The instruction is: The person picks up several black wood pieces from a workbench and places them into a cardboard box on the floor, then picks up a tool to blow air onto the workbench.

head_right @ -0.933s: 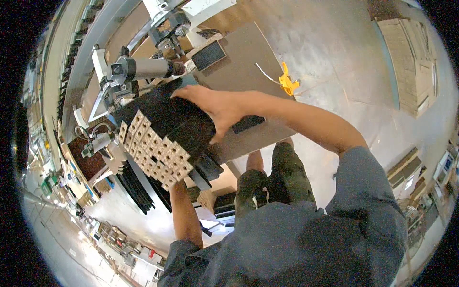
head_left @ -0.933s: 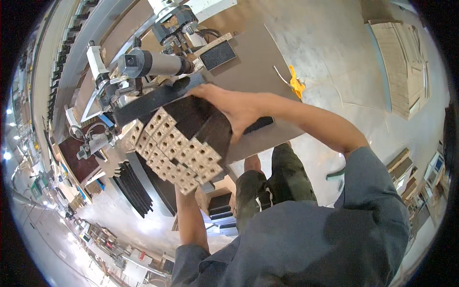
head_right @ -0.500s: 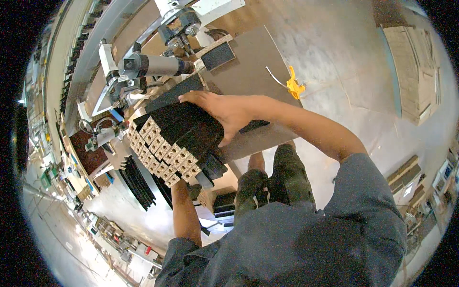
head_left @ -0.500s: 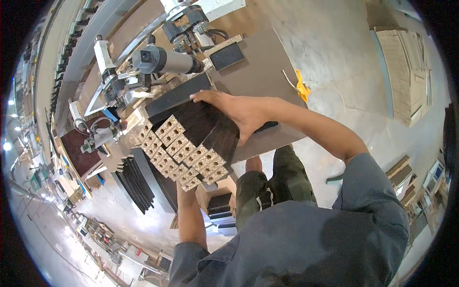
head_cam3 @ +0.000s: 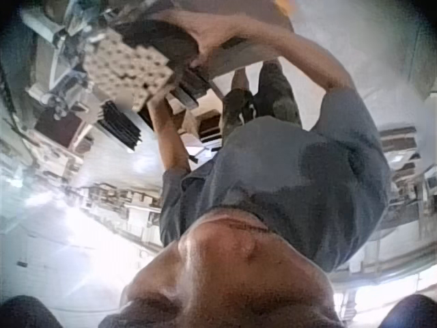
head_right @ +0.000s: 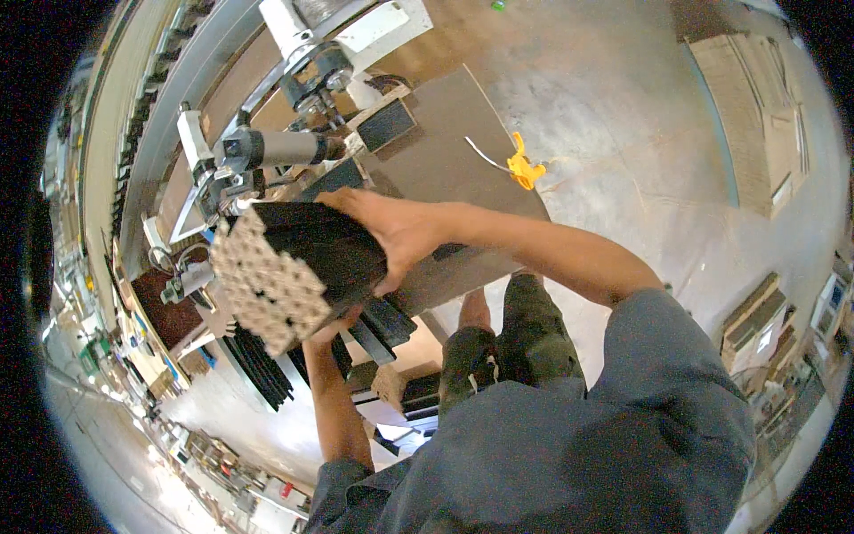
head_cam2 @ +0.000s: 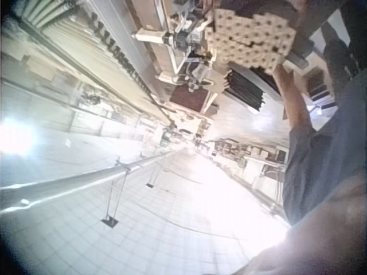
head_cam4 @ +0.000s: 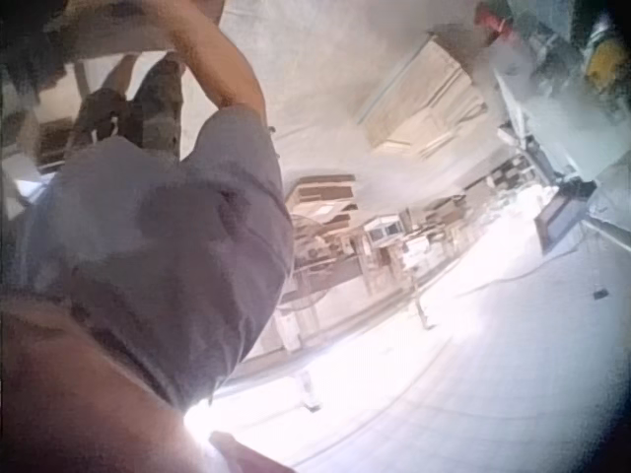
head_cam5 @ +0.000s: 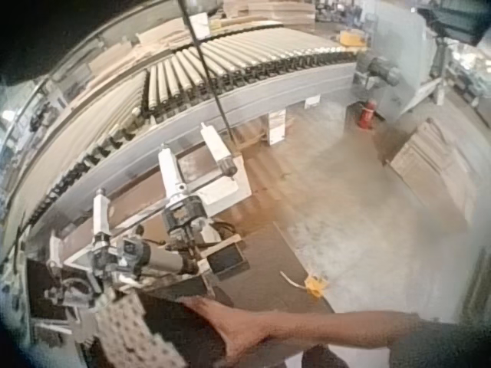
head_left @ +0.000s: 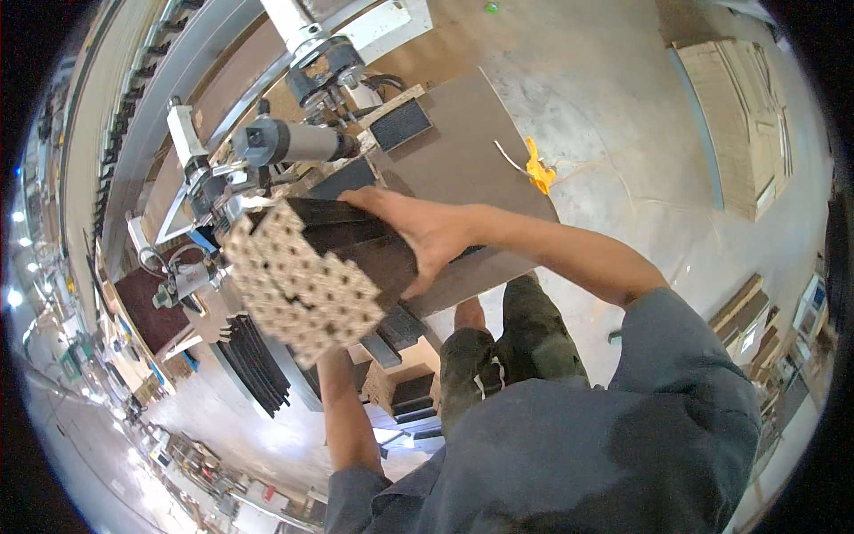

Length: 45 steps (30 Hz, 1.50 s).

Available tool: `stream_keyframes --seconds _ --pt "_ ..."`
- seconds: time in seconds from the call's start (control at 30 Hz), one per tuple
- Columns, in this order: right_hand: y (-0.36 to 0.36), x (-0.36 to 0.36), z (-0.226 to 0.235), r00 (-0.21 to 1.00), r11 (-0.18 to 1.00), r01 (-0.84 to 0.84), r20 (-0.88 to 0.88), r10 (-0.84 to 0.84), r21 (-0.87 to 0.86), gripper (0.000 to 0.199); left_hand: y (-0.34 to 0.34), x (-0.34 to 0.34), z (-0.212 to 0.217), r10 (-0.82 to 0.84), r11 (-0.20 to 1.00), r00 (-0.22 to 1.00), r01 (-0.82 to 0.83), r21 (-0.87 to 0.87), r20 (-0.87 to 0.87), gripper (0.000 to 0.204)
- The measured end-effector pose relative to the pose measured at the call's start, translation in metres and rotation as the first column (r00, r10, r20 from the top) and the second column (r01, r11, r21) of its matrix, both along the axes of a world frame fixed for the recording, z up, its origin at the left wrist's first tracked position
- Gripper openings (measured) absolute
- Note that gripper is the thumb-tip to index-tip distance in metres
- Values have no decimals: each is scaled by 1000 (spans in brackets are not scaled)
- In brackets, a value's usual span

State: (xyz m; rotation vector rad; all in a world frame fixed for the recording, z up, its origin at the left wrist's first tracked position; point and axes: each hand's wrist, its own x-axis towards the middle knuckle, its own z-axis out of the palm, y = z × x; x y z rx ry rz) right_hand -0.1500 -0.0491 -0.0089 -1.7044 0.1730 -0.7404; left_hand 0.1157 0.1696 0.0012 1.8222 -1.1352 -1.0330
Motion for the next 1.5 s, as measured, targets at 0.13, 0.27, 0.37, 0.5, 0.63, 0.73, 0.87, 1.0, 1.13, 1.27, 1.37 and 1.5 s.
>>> stream_keyframes --seconds 0.13,0.27,0.37,0.5,0.63,0.73,0.87,1.0,1.13,1.27,1.37,1.5 --pt "44 9 24 997 931 28 54 -51 364 151 -18 11 69 -35 999 989 32 -20 -141 113" --pt "96 29 54 940 608 -139 298 -168 782 153 -86 -27 162 -27 989 976 58 137 -214 124" --pt "137 38 64 907 412 -158 297 -298 897 145 -128 -45 193 -239 884 948 302 356 -209 132" --pt "177 51 76 824 -148 -412 299 -482 899 105 -180 -71 193 -327 532 926 344 774 -187 107" --pt "164 42 80 790 -498 -579 294 -538 645 110 -233 -78 139 -374 40 922 126 991 -102 93" --pt "160 54 40 660 -461 -743 416 -625 486 113 -267 -101 100 -593 -119 797 53 991 -114 99" --pt "156 55 51 632 -479 -764 353 -690 432 106 -283 -117 101 -583 -220 803 -10 975 -123 91" --pt "155 48 57 606 -479 -786 332 -723 392 106 -285 -161 115 -583 -198 796 55 979 -162 89" --pt "145 43 55 632 -555 -773 289 -719 308 109 -296 -189 112 -756 -144 641 41 989 -137 91" --pt "156 24 80 624 -513 -777 337 -706 365 102 -293 -134 107 -736 -194 657 30 981 -165 89" --pt "156 33 75 504 -454 -863 331 -798 221 102 -294 -126 92 -752 -251 600 121 960 -272 91" --pt "166 33 56 476 -396 -877 384 -791 271 101 -274 -176 100 -732 -156 661 73 985 -165 87"
